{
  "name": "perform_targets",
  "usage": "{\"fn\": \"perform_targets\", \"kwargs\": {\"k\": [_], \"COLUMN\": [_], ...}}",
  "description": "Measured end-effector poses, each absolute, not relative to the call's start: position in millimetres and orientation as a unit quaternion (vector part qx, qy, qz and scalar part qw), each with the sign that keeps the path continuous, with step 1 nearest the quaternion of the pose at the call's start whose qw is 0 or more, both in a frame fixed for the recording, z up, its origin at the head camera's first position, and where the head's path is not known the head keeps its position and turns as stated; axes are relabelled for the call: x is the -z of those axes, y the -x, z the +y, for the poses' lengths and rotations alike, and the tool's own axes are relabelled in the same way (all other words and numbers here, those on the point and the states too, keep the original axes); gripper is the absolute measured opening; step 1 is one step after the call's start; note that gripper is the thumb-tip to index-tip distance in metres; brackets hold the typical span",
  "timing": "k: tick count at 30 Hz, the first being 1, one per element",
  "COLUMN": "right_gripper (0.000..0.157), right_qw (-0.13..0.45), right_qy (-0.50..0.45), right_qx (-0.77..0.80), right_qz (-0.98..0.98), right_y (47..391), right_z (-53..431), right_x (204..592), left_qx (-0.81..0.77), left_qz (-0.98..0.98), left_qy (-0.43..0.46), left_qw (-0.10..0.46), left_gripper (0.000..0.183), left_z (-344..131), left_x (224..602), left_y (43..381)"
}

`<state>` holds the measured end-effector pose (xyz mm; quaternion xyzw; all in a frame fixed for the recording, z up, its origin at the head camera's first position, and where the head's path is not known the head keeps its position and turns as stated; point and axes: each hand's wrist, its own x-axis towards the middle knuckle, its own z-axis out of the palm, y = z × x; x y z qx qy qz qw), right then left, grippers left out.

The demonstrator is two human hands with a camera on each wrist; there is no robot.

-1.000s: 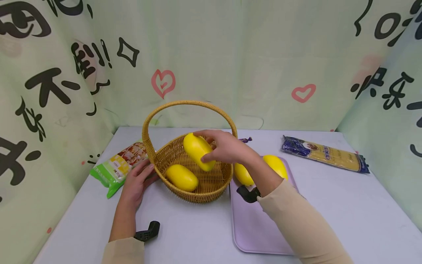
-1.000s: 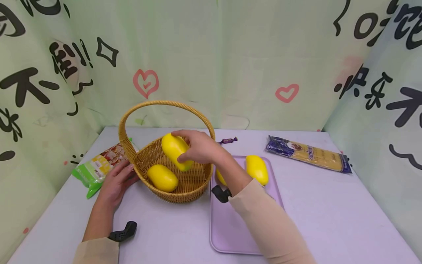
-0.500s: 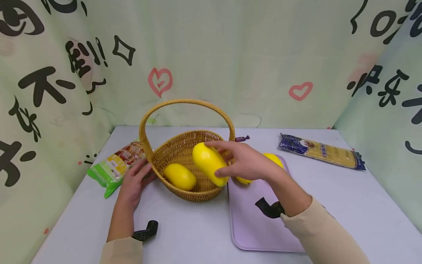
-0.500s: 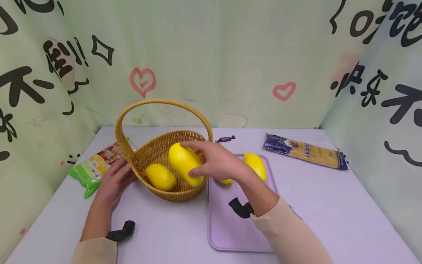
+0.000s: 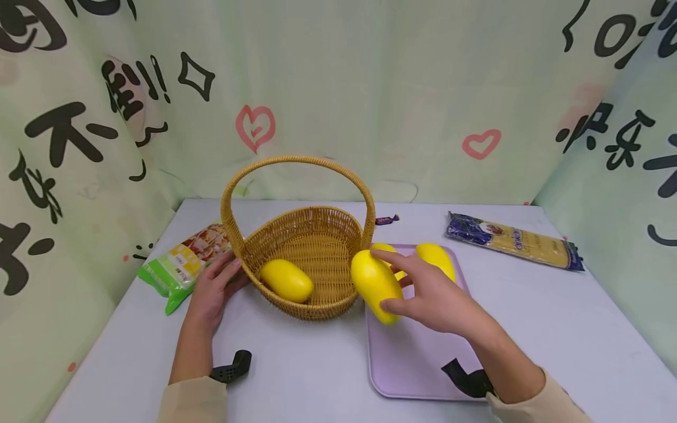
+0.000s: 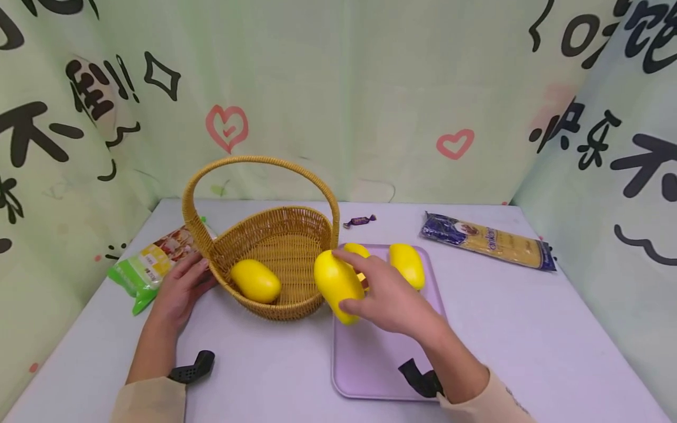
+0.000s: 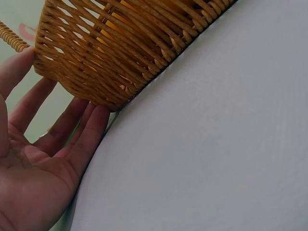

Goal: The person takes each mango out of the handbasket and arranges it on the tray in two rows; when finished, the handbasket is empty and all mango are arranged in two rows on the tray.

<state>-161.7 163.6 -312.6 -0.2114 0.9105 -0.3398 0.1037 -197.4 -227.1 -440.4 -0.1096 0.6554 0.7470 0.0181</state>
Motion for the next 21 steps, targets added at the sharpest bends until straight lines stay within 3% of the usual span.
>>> {"fn": "perform_targets", "kwargs": {"k": [6, 21], "right_gripper": [0.075, 0.078], "right_qw": [0.100, 0.161], "right_qy": [0.161, 0.085], "right_qx": [0.313, 0.261], "right_qz": [0.931, 0.948], "right_y": [148, 130], "right_z": [173, 172], "right_x": [325, 356], "left_qx": [-0.746, -0.741], "left_qz": [0.656, 0.662], "left_qy": [0.113, 0.116], "left_qw": [0.018, 0.007], "left_gripper": [0.058, 0.063], "left_z": [-227, -226], "left_x": [443, 443], "left_y": [196, 199]}}
